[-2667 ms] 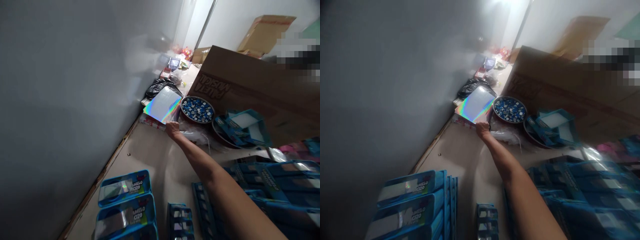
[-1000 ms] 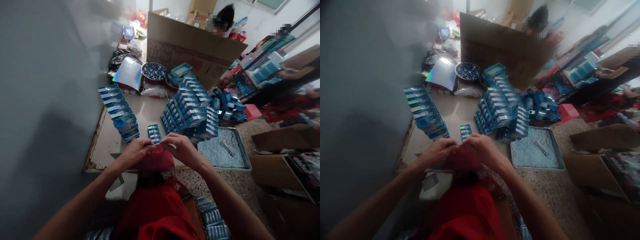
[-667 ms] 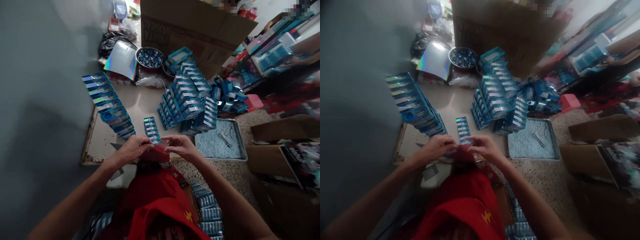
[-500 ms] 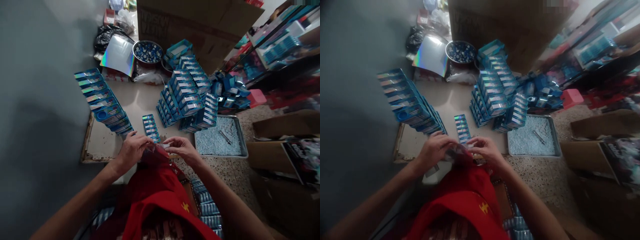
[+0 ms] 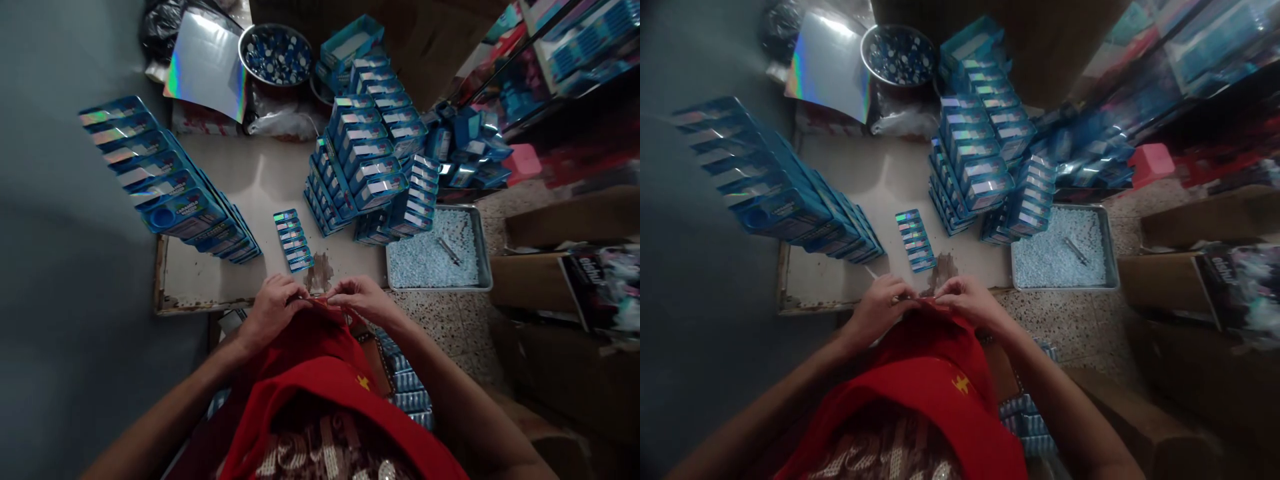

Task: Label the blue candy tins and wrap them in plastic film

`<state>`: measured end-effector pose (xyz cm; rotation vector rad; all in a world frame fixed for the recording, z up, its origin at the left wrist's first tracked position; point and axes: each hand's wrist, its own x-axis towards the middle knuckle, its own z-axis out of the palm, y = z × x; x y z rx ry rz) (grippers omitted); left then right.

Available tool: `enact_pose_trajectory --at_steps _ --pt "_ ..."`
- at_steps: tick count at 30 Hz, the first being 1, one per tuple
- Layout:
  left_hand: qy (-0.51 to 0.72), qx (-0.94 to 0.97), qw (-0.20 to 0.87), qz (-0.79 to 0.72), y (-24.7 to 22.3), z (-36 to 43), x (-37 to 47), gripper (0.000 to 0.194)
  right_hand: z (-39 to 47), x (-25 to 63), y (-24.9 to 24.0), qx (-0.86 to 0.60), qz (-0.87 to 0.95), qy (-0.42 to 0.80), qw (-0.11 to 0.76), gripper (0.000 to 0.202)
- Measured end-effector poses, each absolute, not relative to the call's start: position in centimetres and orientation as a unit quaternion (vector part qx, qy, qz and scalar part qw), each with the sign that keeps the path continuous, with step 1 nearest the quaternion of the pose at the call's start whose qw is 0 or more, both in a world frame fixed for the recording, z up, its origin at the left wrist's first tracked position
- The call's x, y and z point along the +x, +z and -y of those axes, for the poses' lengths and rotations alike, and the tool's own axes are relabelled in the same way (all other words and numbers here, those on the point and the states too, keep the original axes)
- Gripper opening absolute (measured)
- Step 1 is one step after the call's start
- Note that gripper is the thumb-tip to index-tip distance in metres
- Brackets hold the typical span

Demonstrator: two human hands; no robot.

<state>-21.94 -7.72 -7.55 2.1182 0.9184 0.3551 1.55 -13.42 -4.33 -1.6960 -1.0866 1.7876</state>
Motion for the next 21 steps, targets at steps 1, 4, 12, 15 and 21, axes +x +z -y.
enact_pose_trajectory --at_steps 1,4,12,15,21 --pt "0.134 0.837 0.394 -0.356 -7.8 7.8 -21.8 0.010 13.5 1.6 -4.2 -0.614 0.412 0.640 0.210 0.016" --pt "0.128 0.849 0.384 -0.340 -8.3 7.8 -21.4 0.011 13.6 1.5 -4.0 -0.626 0.539 0.533 0.182 0.013" --pt "0.135 0.839 0.371 -0.376 -8.3 7.2 -21.3 0.008 12.8 1.7 -5.2 -0.618 0.658 0.409 0.138 0.014" --pt "0.105 0.822 0.408 -0.383 -8.5 7.0 -21.8 0.010 12.8 1.9 -5.7 -0.625 0.649 0.424 0.098 0.016" --pt "0.004 0.708 0.586 -0.394 -8.5 6.3 -22.1 0.022 13.7 -0.2 -5.3 -0.567 0.794 0.211 0.064 0.019"
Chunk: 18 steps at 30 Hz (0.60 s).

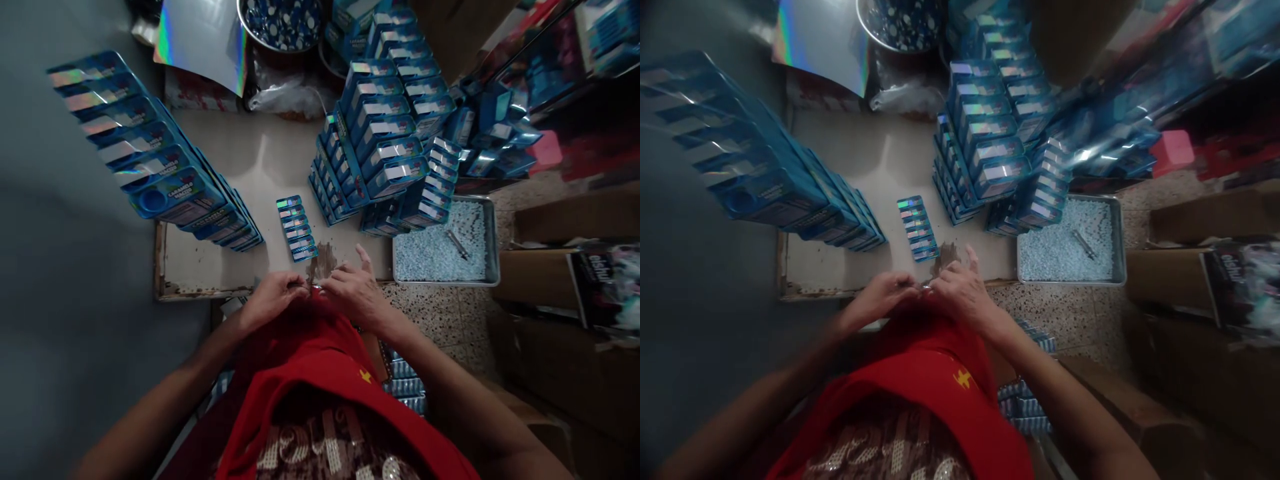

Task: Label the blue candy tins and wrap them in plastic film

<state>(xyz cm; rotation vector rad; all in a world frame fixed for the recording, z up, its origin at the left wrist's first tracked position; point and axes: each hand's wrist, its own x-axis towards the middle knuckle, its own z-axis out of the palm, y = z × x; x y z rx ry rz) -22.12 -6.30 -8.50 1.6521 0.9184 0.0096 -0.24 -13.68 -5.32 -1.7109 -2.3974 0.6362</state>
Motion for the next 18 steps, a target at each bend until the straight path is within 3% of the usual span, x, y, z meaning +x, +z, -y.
enact_pose_trajectory --at_steps 4,9,12,15,18 --pt "-0.013 0.710 0.585 -0.393 -8.6 5.8 -22.4 0.024 13.7 -0.9 -6.2 -0.563 0.796 0.215 0.051 0.026" --pt "0.131 0.769 0.479 -0.403 -9.5 6.6 -22.7 0.022 13.4 0.5 -8.3 -0.596 0.655 0.452 0.108 0.028" --pt "0.145 0.828 0.394 -0.373 -10.1 7.2 -22.8 0.013 13.5 1.3 -8.7 -0.575 0.604 0.535 0.137 0.027" --pt "0.111 0.851 0.364 -0.363 -10.6 7.5 -22.7 0.011 13.6 1.3 -8.0 -0.566 0.654 0.495 0.090 0.025" --pt "0.070 0.845 0.386 -0.365 -11.1 7.4 -22.4 0.012 13.5 0.3 -7.0 -0.570 0.734 0.367 0.036 0.020"
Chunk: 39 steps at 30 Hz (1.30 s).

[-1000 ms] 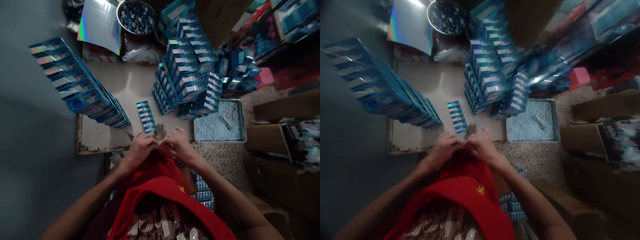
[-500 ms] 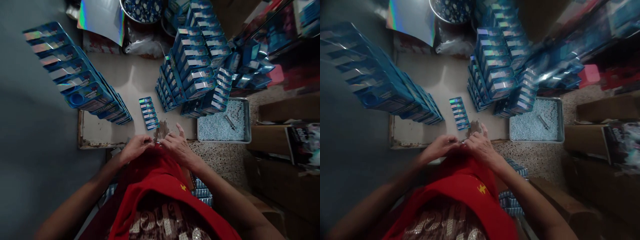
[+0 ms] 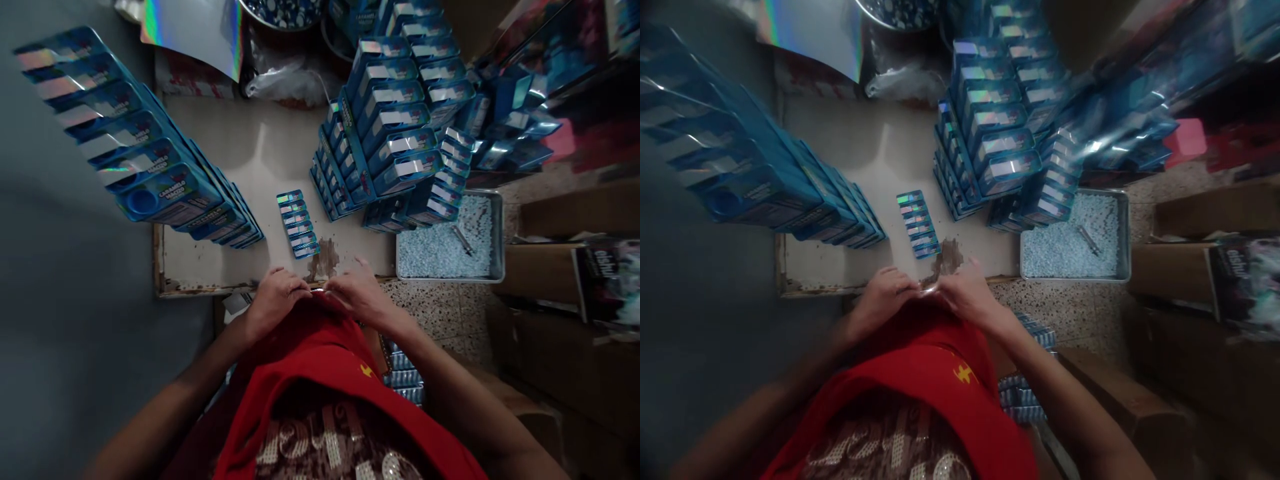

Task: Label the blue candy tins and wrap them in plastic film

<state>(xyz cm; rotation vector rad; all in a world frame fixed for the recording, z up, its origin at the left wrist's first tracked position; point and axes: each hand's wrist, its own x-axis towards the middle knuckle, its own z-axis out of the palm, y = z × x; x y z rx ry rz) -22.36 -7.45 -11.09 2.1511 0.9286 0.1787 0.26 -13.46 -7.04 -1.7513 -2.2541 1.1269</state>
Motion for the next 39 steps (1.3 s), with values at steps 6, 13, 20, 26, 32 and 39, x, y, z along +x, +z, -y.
enact_pose_trajectory --at_steps 6,13,20,26,32,39 --pt "0.081 0.844 0.356 -0.392 -11.4 7.4 -21.9 0.010 12.5 -0.5 -7.1 -0.580 0.764 0.283 0.011 0.021" --pt "0.025 0.847 0.360 -0.391 -12.9 7.2 -21.8 0.020 11.6 0.5 -8.3 -0.570 0.763 0.306 0.024 0.015" --pt "0.033 0.850 0.348 -0.394 -12.6 6.0 -21.6 0.014 10.7 0.1 -9.0 -0.596 0.756 0.272 0.019 0.020" --pt "-0.036 0.878 0.327 -0.349 -12.7 5.8 -21.4 0.024 10.3 0.2 -9.0 -0.575 0.772 0.270 0.016 0.020" --pt "0.021 0.840 0.386 -0.381 -13.7 4.8 -21.5 0.012 9.7 -0.2 -10.1 -0.582 0.762 0.285 0.014 0.021" --pt "0.188 0.624 0.591 -0.476 -14.3 4.7 -22.8 0.030 8.0 2.0 -10.3 -0.601 0.721 0.345 0.004 0.021"
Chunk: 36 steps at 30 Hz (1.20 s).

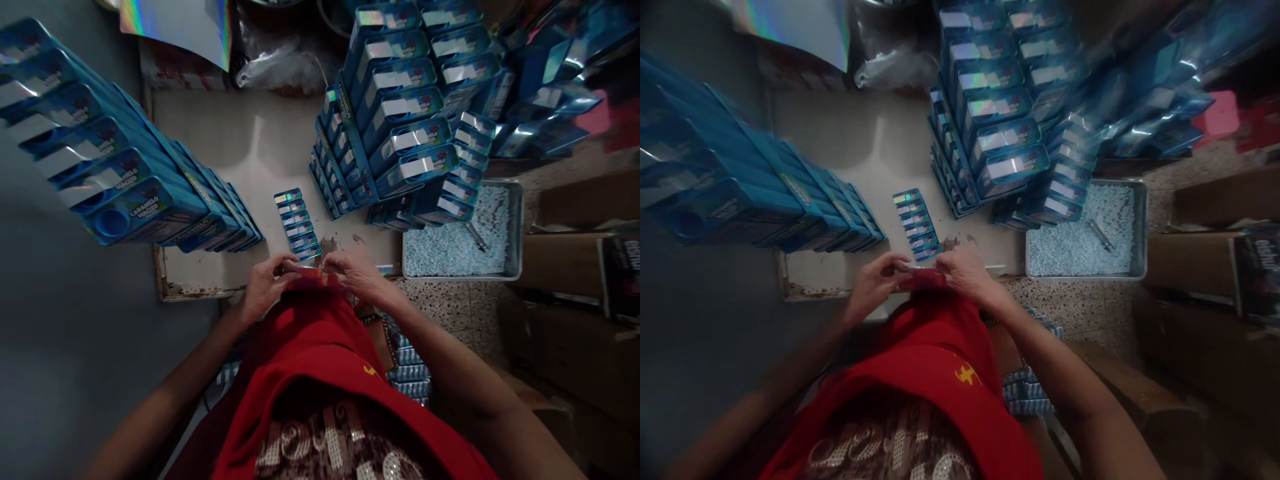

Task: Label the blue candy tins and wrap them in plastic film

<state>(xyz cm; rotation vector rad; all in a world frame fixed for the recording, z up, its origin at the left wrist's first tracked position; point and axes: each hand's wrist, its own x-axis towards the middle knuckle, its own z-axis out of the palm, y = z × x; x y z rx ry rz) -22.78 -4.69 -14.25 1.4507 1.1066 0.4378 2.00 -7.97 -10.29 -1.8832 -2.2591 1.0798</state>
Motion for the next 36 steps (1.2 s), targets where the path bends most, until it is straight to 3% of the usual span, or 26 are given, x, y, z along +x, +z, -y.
enact_pose_trajectory --at_steps 12,23,27,36 --pt "0.177 0.632 0.525 -0.542 -13.7 3.7 -22.8 0.012 7.6 1.9 -10.6 -0.586 0.739 0.331 0.020 0.017" --pt "0.179 0.738 0.427 -0.492 -14.0 2.9 -22.4 0.015 6.0 -0.9 -11.7 -0.564 0.774 0.282 0.057 0.026" --pt "0.209 0.708 0.445 -0.506 -14.1 3.4 -22.9 0.017 5.9 -0.5 -12.3 -0.564 0.777 0.274 0.055 0.024" --pt "0.161 0.805 0.372 -0.433 -13.9 2.4 -22.5 0.016 5.5 0.4 -12.4 -0.575 0.742 0.341 0.047 0.026"
